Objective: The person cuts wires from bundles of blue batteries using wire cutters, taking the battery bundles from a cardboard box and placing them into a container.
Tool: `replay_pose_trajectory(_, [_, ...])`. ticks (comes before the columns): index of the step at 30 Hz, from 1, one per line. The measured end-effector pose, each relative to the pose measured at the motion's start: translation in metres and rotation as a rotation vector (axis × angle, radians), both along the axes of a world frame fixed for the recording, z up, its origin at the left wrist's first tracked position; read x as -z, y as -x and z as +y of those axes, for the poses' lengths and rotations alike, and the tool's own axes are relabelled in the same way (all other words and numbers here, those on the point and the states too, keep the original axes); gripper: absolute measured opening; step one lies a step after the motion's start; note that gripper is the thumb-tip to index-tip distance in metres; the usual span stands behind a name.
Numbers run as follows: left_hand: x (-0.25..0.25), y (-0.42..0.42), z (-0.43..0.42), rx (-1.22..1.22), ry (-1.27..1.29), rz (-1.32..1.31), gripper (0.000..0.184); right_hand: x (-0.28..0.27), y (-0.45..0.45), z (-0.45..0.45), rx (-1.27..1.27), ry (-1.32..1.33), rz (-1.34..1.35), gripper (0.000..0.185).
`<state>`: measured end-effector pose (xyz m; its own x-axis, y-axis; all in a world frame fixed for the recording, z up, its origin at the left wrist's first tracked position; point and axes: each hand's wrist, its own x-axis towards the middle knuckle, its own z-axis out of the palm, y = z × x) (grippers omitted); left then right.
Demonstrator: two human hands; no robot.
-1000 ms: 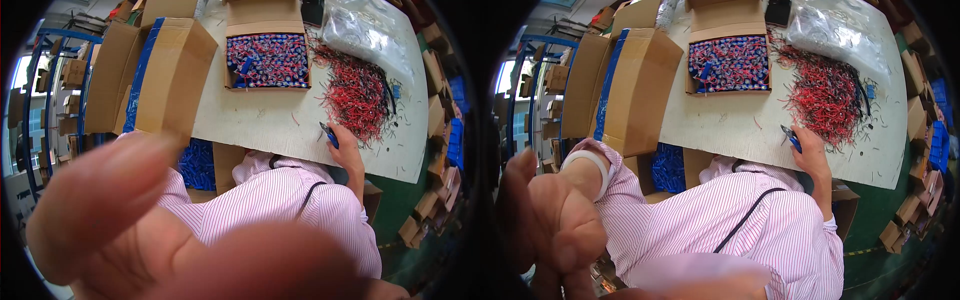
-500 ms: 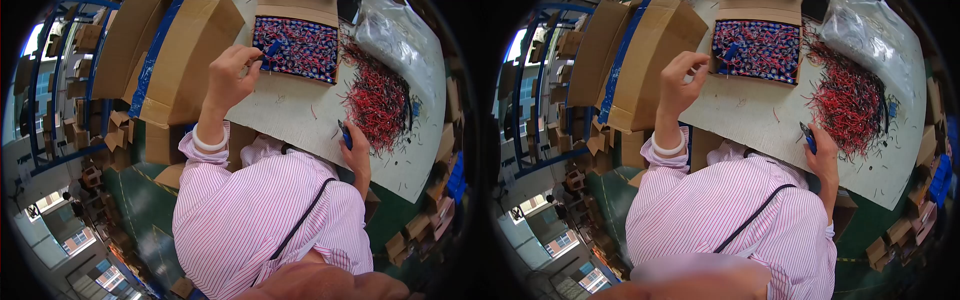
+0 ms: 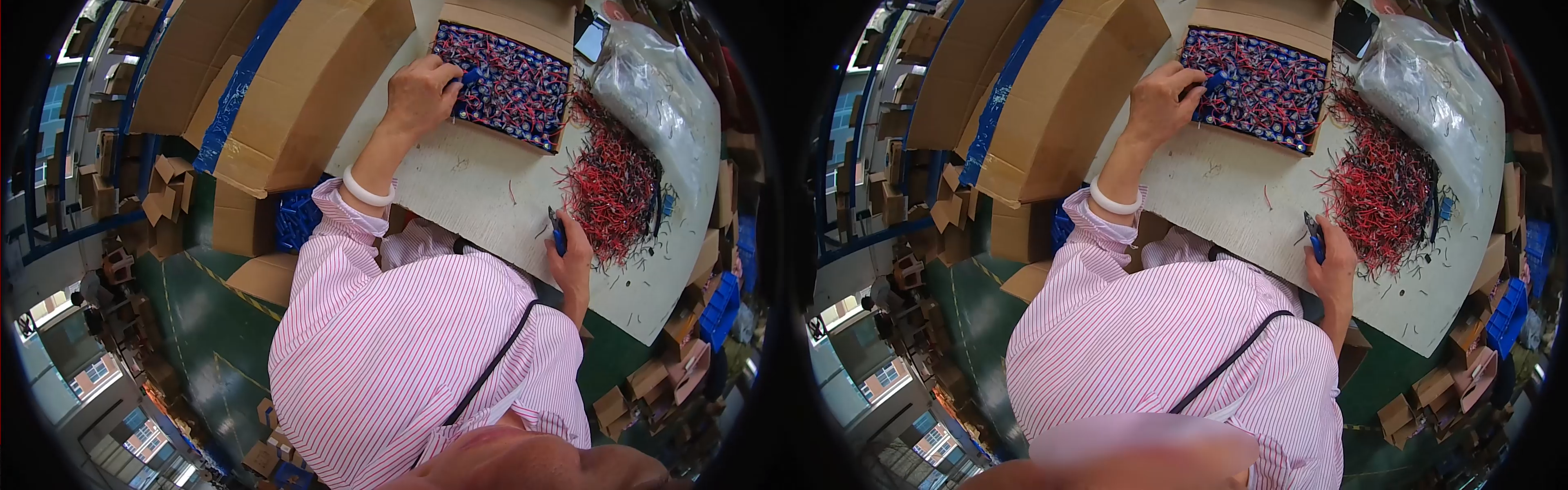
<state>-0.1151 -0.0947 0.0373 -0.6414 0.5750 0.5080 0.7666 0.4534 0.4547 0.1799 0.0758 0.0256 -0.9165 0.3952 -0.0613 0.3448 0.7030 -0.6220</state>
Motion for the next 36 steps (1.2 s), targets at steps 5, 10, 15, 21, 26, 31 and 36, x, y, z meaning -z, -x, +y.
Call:
replay_pose_trajectory(5, [-0.004,0.002,0.008,0.048,0.000,-0.140,0.016,0.001,0.002,-0.001,-0.014,-0.045,0.084,0.048])
replay_pose_trajectory(10, [0.001,0.000,0.027,0.029,0.175,0.071,0.017,0.001,0.003,-0.002,-0.017,-0.070,0.122,0.048])
replay_pose_trajectory(15, [-0.011,0.025,0.015,0.171,-0.455,-0.581,0.015,0.003,0.000,-0.002,0.017,-0.058,0.124,0.048])
replay_pose_trajectory(21, [-0.031,0.022,-0.021,0.102,-0.208,-0.724,0.015,0.003,0.002,0.000,0.013,-0.053,0.124,0.050])
replay_pose_trajectory(26, [-0.012,-0.002,-0.009,-0.020,0.144,-0.374,0.023,0.005,0.002,0.001,-0.001,-0.071,0.155,0.050])
replay_pose_trajectory(31, [-0.009,-0.008,0.007,0.035,0.345,-0.219,0.027,0.004,0.000,0.002,0.005,-0.054,0.131,0.051])
replay_pose_trajectory(36, [-0.018,-0.015,0.008,0.103,0.269,-0.417,0.037,0.008,-0.001,0.001,0.018,-0.055,0.151,0.051])
